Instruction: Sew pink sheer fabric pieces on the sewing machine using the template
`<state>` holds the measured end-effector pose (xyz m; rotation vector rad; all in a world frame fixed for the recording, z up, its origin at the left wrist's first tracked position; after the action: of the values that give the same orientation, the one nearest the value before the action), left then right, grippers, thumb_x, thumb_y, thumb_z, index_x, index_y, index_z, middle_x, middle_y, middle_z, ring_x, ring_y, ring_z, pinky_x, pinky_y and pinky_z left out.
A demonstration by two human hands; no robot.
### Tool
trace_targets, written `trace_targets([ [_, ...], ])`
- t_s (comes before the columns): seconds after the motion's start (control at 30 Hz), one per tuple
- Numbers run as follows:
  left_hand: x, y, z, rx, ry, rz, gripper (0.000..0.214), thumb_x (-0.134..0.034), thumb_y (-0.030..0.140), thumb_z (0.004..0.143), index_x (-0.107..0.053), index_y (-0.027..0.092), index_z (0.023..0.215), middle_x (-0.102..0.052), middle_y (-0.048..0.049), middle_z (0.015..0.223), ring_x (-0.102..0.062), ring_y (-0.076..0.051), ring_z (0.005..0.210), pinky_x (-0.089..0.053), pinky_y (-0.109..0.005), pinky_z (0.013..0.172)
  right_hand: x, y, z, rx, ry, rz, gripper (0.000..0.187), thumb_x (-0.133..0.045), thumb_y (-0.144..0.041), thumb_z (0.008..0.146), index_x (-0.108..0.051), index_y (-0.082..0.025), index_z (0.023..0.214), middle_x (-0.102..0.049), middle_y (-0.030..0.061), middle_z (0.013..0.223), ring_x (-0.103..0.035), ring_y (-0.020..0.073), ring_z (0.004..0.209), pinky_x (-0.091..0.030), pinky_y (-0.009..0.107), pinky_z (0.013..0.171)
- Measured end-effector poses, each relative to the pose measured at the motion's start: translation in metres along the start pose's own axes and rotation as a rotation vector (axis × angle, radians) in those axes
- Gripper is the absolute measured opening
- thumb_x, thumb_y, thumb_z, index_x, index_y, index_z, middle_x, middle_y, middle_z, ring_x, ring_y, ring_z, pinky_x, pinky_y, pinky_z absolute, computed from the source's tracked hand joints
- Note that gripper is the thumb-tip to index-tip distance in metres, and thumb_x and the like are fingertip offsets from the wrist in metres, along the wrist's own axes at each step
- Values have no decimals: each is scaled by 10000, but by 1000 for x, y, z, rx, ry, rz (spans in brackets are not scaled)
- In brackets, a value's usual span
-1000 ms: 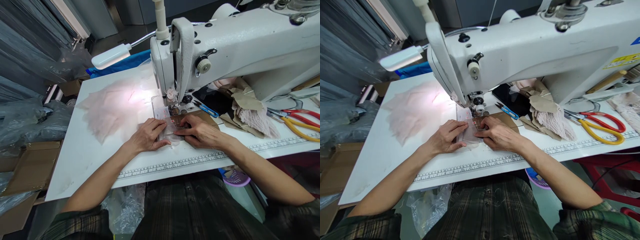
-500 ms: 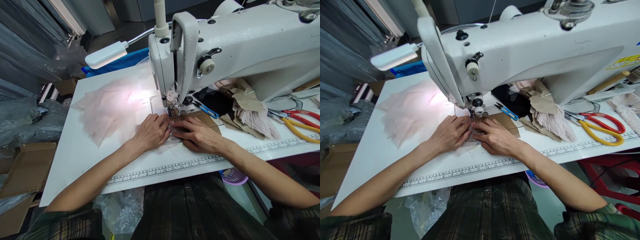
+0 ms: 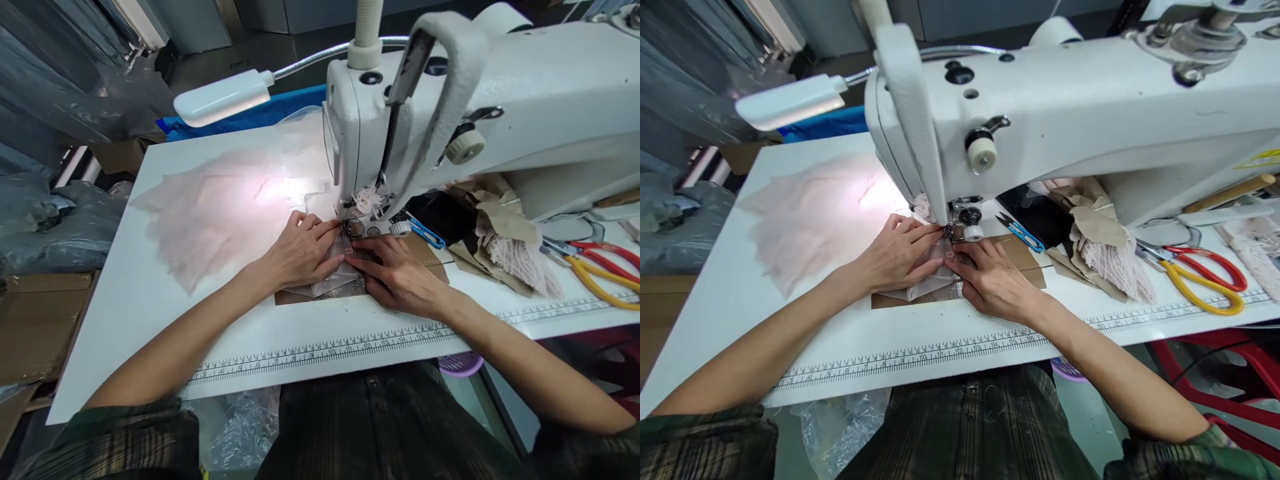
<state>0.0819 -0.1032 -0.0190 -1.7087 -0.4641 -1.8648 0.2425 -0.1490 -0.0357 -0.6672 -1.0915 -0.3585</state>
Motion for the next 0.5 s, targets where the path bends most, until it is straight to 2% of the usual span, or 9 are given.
trace_targets([
  [0.13,0,-1,-3,-13,44,-63,464,-469,442,937,-591,109,1236,-558,-154,1347,-539,-305,1025,-361,-469,849,-1,1,-1,-33,-1,20,447,-489,-138,871,-581,-192,1305,-464,164,1316,-431,344,1176,-443,550,928],
  [0.33,-3,-6,-3,-16,75,-130,454,-459,438,936,-586,103,1215,-581,-144,1322,-531,-292,1023,-362,-465,873,-3,6,-1,-98,-8,90,493,-497,-165,875,-533,-244,1361,-461,136,1300,-435,318,1192,-422,530,997],
  [0.5,-5,-8,-4,-13,91,-167,447,-461,442,932,-574,118,1220,-583,-135,1321,-525,-285,1031,-364,-451,867,-2,8,-1,-104,-3,115,498,-505,-176,876,-533,-245,1368,-485,133,1277,-450,320,1184,-431,530,997],
])
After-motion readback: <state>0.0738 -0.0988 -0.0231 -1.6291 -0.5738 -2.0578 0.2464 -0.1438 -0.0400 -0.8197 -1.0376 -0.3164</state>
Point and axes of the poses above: each hand's wrist, its own z-axis towards the middle knuckle, its own x-axis out of the back of the hand, y = z × x, the point moved 5 cm from there along z, towards the middle knuckle
